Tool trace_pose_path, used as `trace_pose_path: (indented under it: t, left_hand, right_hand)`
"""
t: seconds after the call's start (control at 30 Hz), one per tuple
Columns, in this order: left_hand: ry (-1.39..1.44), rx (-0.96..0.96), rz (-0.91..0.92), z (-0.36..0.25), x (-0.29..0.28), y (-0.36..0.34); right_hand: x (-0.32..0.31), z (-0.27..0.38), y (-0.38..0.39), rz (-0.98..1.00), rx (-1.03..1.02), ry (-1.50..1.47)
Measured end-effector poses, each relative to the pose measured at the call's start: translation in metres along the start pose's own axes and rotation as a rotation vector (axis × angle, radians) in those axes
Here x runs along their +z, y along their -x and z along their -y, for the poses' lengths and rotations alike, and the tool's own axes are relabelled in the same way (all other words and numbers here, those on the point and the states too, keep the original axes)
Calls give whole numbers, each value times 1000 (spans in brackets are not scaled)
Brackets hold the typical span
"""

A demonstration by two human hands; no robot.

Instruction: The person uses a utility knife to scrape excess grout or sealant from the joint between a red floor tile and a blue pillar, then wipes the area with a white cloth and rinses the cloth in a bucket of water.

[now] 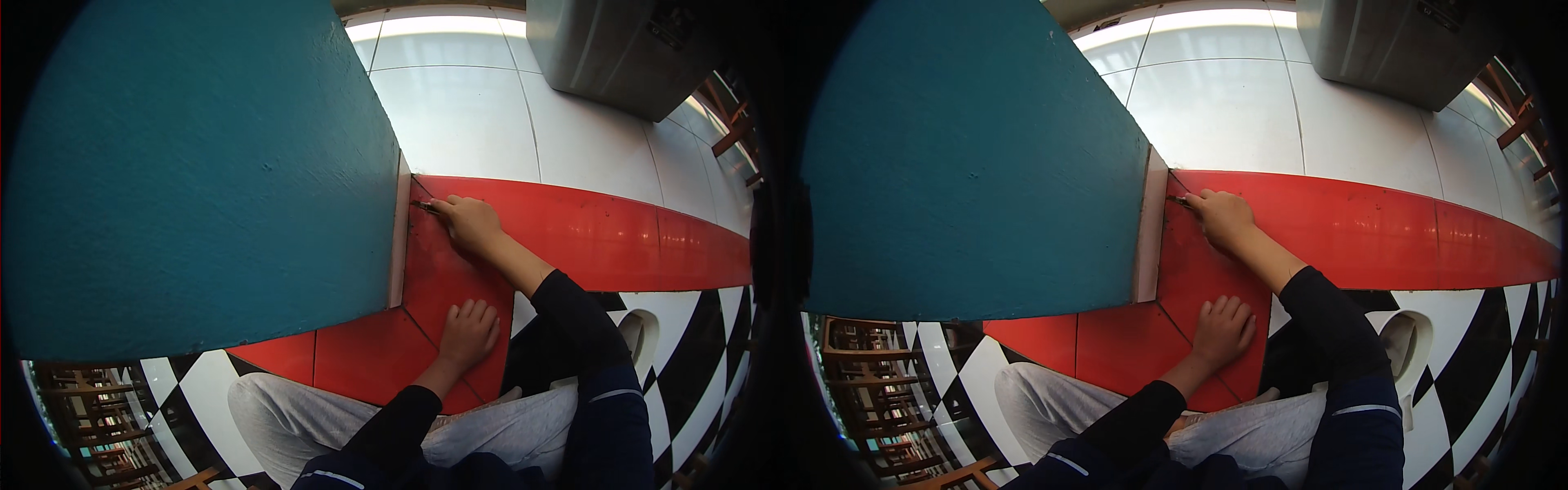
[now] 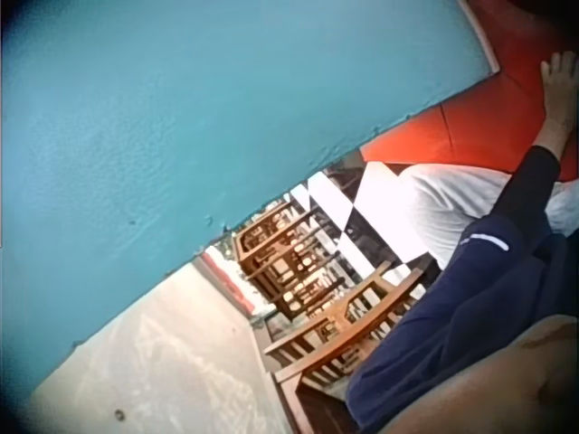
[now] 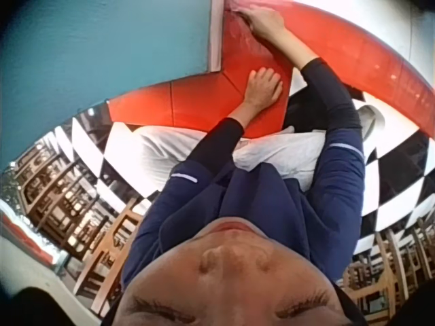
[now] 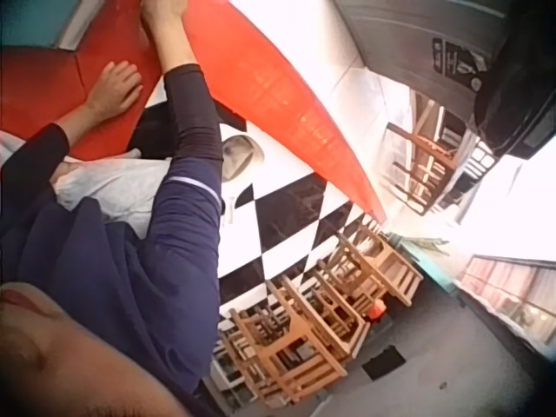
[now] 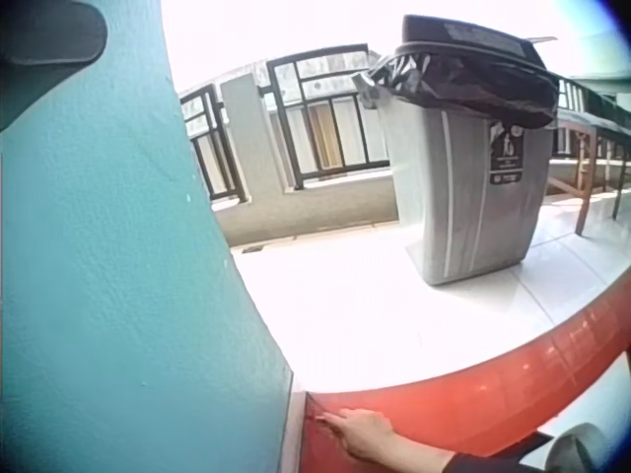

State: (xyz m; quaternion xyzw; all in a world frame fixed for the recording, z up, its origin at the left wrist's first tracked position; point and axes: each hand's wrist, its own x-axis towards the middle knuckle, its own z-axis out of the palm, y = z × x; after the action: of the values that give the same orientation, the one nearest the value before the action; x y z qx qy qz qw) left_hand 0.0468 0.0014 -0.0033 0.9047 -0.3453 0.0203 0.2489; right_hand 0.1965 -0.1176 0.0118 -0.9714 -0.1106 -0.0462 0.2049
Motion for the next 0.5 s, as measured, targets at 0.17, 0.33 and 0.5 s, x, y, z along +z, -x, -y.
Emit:
trace_pose_path:
  t: [0.17,0.33,0.5]
  left_hand:
    - [9,1,-3,0,2,1]
    - [7,5,-9,-1,-1,-1]
    - [6,-3,-8,3,-1,-1]
  right_hand:
    - [0,-5,-6,-74,49,6]
    - [2,6,8,-3,-38,3]
    - [3,6,-1,-43,71,0]
